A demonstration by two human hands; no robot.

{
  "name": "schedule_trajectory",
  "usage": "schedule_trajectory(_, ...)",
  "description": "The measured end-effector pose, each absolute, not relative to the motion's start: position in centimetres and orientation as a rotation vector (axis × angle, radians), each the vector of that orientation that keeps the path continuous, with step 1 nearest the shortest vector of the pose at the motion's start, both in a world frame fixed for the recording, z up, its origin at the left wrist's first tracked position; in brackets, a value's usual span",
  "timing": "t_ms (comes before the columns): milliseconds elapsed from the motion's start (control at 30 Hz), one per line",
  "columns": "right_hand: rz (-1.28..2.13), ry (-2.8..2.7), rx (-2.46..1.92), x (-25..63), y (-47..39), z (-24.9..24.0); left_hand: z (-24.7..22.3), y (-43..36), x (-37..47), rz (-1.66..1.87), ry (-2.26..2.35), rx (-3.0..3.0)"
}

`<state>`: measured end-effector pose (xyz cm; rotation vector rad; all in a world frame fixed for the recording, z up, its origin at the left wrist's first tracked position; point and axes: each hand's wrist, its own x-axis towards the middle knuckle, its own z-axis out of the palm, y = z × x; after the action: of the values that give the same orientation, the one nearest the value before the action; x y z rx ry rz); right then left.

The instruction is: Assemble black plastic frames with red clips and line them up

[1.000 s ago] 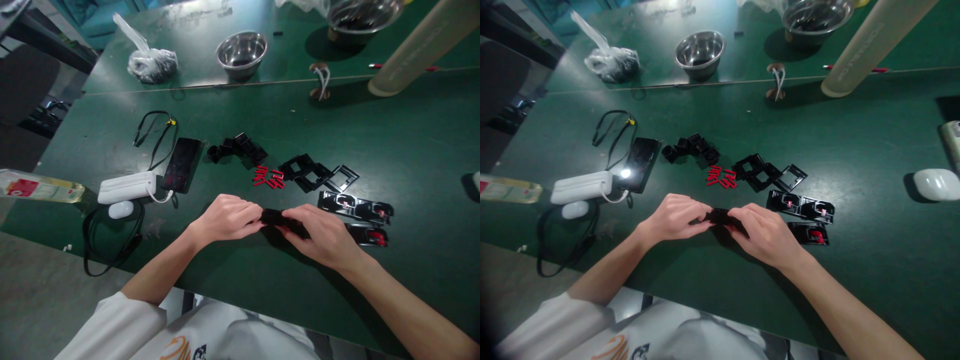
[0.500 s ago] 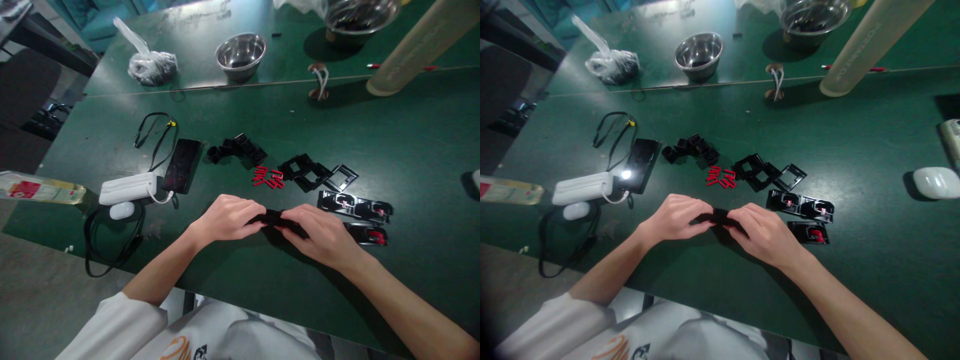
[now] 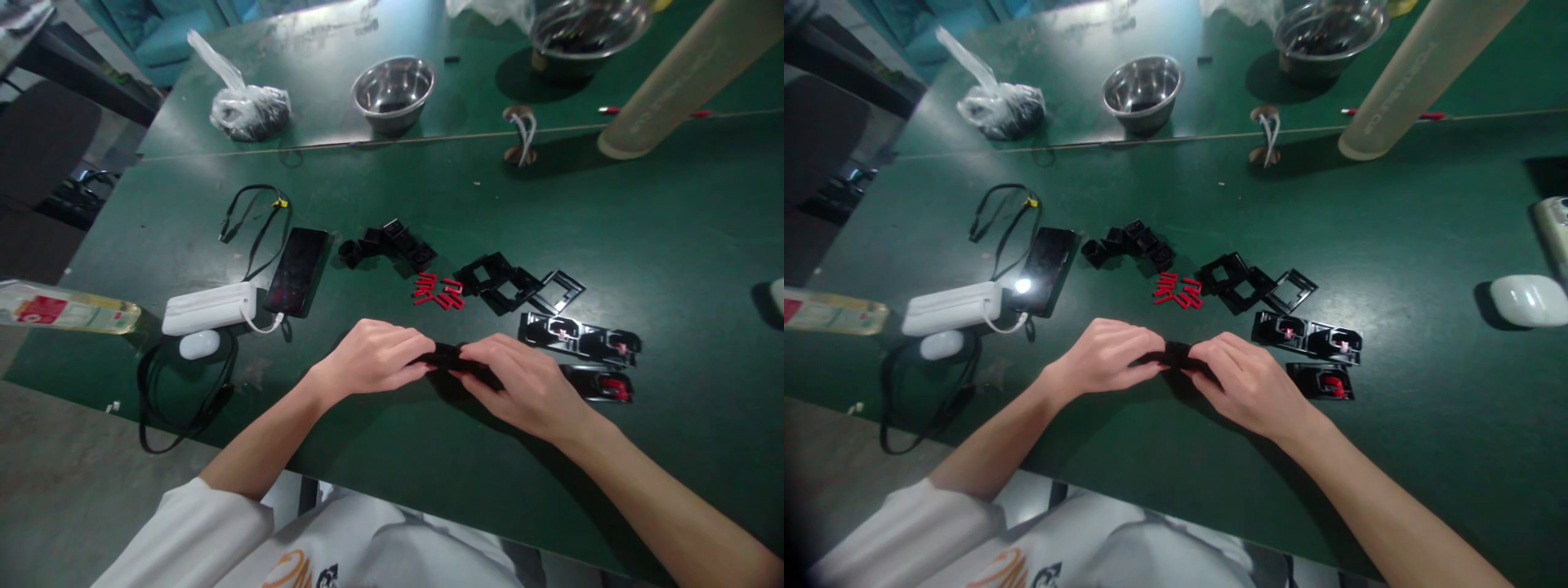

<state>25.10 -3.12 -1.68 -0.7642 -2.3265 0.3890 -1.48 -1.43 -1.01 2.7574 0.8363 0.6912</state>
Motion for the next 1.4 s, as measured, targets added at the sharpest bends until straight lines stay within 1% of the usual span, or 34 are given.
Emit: schedule_trajectory(1400, 0.373, -2.346, -0.79, 25.14, -3.17, -1.91, -0.92, -1.53, -1.42, 0.705, 0.838, 2.786)
